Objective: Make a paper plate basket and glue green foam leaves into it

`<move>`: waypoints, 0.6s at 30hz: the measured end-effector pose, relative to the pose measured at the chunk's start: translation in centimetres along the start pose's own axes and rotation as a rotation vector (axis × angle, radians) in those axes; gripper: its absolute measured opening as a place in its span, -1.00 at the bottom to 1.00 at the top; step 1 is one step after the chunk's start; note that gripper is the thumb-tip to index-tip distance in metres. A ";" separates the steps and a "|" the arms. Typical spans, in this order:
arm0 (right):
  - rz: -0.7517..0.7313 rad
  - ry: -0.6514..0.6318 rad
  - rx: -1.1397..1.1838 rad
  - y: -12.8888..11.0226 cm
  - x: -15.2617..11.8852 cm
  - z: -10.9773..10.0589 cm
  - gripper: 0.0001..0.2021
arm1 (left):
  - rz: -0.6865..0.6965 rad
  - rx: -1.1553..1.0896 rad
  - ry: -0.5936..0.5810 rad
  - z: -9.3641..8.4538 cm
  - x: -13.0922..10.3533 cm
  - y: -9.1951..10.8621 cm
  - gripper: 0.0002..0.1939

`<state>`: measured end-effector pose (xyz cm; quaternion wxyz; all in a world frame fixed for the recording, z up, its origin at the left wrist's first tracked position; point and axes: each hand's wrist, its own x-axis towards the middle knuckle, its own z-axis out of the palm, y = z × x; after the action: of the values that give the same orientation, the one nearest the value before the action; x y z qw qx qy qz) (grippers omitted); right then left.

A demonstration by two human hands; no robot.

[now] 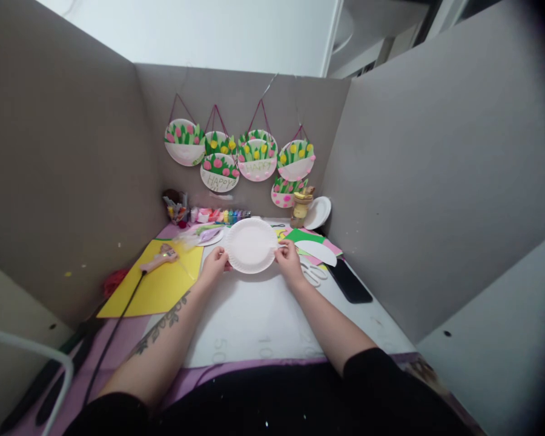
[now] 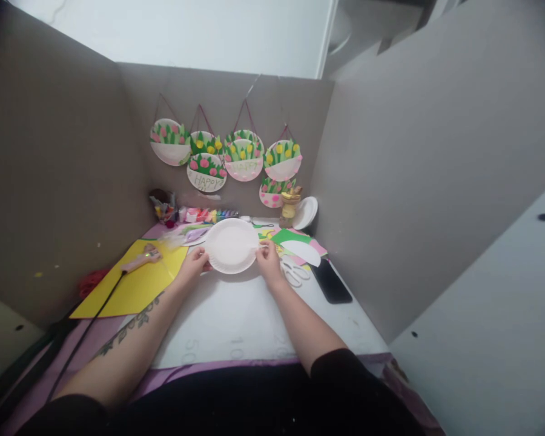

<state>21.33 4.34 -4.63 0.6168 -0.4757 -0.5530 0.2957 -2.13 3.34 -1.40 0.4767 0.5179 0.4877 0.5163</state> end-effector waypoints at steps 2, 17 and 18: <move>-0.041 0.001 -0.020 0.1 -0.1 0.1 -0.67 | -0.014 -0.010 0.010 -0.1 0.1 -0.1 -0.73; -0.074 -0.147 -0.079 0.8 0.1 0.1 -0.70 | 0.093 0.183 0.022 -0.4 0.1 0.4 -0.82; -0.076 -0.157 -0.073 0.8 0.1 0.1 -0.70 | 0.081 0.184 0.020 -0.4 0.1 0.4 -0.82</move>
<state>21.37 4.79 -5.33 0.5646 -0.4520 -0.6277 0.2879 -2.56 3.42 -1.03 0.4008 0.5735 0.5168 0.4933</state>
